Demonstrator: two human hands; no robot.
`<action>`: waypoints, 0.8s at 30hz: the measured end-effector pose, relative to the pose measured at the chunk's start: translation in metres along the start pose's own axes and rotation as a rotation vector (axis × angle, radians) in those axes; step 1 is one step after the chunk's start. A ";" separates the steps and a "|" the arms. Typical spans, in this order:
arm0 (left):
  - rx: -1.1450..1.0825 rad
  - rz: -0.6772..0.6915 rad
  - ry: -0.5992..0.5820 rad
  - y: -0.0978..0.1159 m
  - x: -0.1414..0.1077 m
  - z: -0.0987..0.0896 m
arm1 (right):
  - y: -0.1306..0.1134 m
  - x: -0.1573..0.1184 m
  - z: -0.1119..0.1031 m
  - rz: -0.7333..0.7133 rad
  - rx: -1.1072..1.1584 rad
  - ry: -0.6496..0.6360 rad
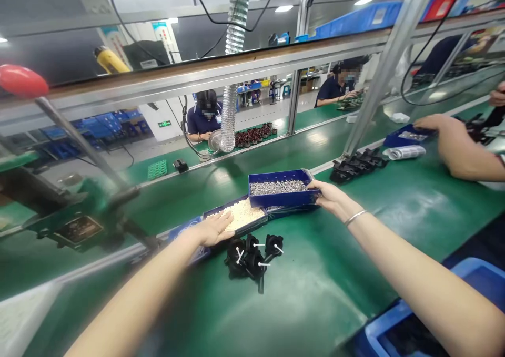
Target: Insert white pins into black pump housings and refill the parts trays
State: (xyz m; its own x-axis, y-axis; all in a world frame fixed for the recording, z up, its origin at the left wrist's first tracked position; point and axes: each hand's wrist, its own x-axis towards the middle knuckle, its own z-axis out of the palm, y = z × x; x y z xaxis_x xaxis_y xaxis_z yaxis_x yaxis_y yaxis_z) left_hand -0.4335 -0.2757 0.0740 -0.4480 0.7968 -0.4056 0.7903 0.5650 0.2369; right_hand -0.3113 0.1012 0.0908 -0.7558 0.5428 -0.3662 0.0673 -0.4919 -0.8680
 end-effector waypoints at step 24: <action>0.185 -0.088 -0.175 0.005 -0.051 -0.005 | 0.004 0.005 -0.002 0.011 0.007 0.000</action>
State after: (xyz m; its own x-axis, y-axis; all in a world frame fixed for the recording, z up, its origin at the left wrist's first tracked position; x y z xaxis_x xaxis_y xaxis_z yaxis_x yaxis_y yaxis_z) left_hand -0.4091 -0.3126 0.1005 -0.4519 0.6883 -0.5675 0.8217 0.5688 0.0355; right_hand -0.3131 0.1037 0.0849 -0.7549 0.5373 -0.3760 0.0715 -0.5026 -0.8616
